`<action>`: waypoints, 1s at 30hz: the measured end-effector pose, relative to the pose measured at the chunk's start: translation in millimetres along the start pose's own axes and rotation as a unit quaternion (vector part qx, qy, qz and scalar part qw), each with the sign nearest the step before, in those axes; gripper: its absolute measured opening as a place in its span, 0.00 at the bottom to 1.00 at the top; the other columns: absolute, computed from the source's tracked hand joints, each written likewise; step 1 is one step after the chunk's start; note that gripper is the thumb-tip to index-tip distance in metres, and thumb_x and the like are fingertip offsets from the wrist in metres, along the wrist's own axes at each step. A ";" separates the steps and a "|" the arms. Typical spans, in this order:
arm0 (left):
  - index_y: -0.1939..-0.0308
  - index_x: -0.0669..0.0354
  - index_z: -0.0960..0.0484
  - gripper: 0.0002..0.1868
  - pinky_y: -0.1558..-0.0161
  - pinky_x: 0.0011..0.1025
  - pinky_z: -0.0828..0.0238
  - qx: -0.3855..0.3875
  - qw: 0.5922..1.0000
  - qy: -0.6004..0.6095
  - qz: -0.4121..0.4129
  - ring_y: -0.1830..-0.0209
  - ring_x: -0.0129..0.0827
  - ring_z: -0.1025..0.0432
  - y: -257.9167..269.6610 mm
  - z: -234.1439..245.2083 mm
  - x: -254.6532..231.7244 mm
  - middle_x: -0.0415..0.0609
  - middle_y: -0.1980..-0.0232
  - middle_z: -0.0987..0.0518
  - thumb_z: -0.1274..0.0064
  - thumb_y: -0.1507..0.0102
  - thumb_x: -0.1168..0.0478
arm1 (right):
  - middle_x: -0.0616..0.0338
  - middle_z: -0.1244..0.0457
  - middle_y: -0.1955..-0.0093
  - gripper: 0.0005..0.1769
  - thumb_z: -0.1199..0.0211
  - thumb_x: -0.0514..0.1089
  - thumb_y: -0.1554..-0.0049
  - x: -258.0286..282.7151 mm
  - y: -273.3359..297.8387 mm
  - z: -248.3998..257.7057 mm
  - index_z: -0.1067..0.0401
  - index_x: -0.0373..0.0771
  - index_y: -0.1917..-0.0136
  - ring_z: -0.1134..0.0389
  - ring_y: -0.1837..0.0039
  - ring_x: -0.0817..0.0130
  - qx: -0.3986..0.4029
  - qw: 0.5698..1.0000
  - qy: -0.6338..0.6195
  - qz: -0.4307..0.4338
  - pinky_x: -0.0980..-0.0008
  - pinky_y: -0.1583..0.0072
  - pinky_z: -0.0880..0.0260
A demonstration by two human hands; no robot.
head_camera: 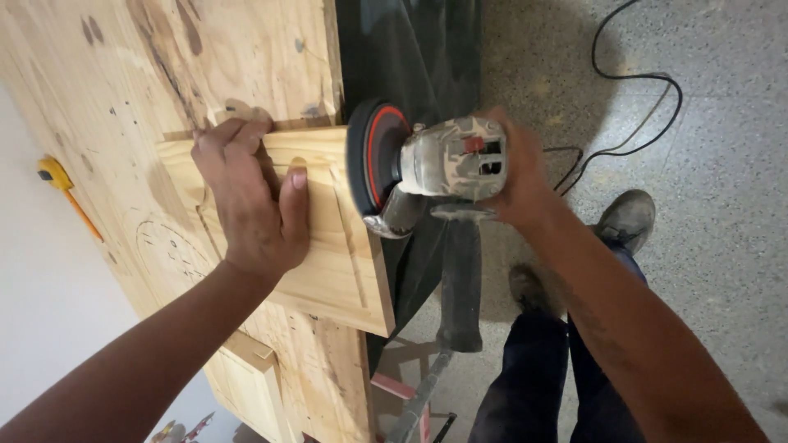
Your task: Using a handheld angle grinder with a sanding disc to smooth and finish the edges of wooden panels on a workbench.
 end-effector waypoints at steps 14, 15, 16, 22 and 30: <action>0.42 0.72 0.34 0.23 0.42 0.49 0.41 -0.008 1.000 0.016 0.024 0.41 0.51 0.42 6.9 -2.3 1.6 0.63 0.45 0.37 0.66 0.27 0.52 | 0.71 0.31 0.66 0.09 0.32 0.43 0.43 -23.0 164.8 -34.6 0.22 0.51 0.66 0.31 0.57 0.82 0.139 0.849 0.068 -0.505 0.69 0.53 0.32; 0.42 0.72 0.34 0.23 0.42 0.49 0.41 -0.006 1.000 0.014 0.023 0.41 0.51 0.42 6.6 -1.8 0.7 0.63 0.45 0.37 0.66 0.27 0.52 | 0.71 0.31 0.66 0.09 0.32 0.43 0.43 -14.6 176.6 -32.3 0.22 0.51 0.66 0.31 0.57 0.82 0.138 0.850 0.066 -0.505 0.69 0.53 0.32; 0.42 0.73 0.33 0.23 0.43 0.47 0.40 -0.013 1.000 0.015 0.008 0.41 0.50 0.41 6.3 -0.8 -1.6 0.62 0.45 0.37 0.67 0.25 0.52 | 0.61 0.32 0.53 0.14 0.33 0.54 0.45 9.1 170.5 -28.2 0.26 0.45 0.51 0.29 0.48 0.66 0.093 0.950 0.075 -0.290 0.59 0.45 0.30; 0.48 0.73 0.34 0.22 0.51 0.41 0.43 -0.029 0.998 0.029 -0.039 0.47 0.47 0.42 7.5 -0.5 -11.9 0.61 0.48 0.37 0.70 0.22 0.52 | 0.60 0.29 0.52 0.21 0.30 0.62 0.50 64.7 220.9 -33.6 0.22 0.46 0.50 0.27 0.50 0.60 0.109 0.975 0.097 -0.169 0.59 0.46 0.27; 0.45 0.75 0.34 0.22 0.46 0.44 0.44 -0.024 0.998 0.019 -0.049 0.43 0.50 0.41 9.0 -0.1 -12.9 0.63 0.45 0.37 0.71 0.22 0.53 | 0.59 0.29 0.51 0.22 0.28 0.56 0.52 68.2 209.4 -40.3 0.21 0.44 0.49 0.24 0.47 0.65 0.051 0.977 0.014 -0.206 0.63 0.44 0.24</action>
Point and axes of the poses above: each hand's wrist, its own y-axis away from the middle knuckle, its own z-axis out of the back of the hand, x = y × z, the point moved 5 cm from there along -y, towards the middle knuckle
